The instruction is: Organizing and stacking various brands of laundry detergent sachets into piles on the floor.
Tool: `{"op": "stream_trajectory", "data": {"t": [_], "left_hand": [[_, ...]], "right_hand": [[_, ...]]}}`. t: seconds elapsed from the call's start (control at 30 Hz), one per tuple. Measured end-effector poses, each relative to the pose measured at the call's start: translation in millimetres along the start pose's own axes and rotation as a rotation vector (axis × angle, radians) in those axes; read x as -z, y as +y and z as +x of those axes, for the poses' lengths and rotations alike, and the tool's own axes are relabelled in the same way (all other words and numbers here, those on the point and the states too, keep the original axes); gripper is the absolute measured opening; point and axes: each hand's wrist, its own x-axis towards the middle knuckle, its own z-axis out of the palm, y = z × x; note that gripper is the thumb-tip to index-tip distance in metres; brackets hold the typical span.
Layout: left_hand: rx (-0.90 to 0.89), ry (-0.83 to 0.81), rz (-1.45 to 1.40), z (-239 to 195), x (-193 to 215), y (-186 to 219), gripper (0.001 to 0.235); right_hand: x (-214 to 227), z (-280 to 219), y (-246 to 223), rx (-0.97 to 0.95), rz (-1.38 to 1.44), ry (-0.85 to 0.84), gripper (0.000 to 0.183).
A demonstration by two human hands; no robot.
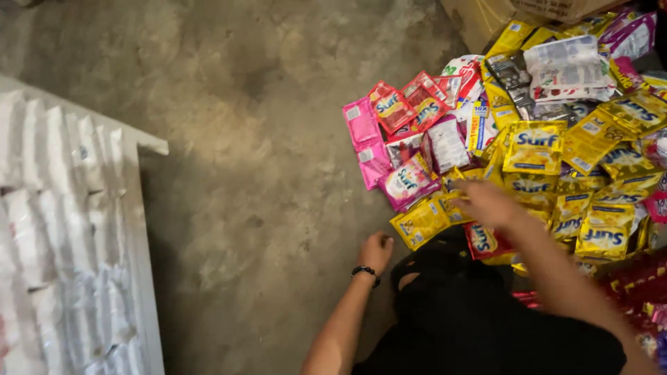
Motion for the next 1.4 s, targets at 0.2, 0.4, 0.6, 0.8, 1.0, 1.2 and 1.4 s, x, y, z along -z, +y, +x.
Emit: {"op": "stream_trajectory", "data": {"t": [0.2, 0.4, 0.6, 0.8, 1.0, 1.2, 1.4], "left_hand": [[-0.089, 0.196, -0.202, 59.2, -9.2, 35.4, 0.025], [-0.048, 0.381, -0.369, 125.5, -12.8, 67.7, 0.023], [-0.084, 0.559, -0.434, 204.3, -35.0, 46.0, 0.023], [-0.050, 0.626, -0.450, 220.6, -22.1, 85.6, 0.022], [-0.073, 0.637, -0.517, 238.7, -18.5, 116.8, 0.022], [-0.190, 0.672, -0.381, 270.5, -25.3, 126.7, 0.028], [0.185, 0.557, -1.081, 344.3, -59.2, 93.0, 0.045]], "right_hand": [[-90.4, 45.3, -27.9, 0.129, 0.433, 0.235, 0.039], [-89.5, 78.3, -47.4, 0.086, 0.627, 0.272, 0.058], [-88.8, 112.9, -29.9, 0.134, 0.622, 0.547, 0.080], [-94.8, 134.0, 12.3, -0.078, 0.892, 0.654, 0.077], [-89.2, 155.7, 55.6, -0.289, 1.304, 0.459, 0.061], [-89.3, 157.4, 54.5, -0.234, 1.125, 0.501, 0.051], [-85.8, 154.2, 35.1, -0.209, 0.889, 0.628, 0.050]]}}
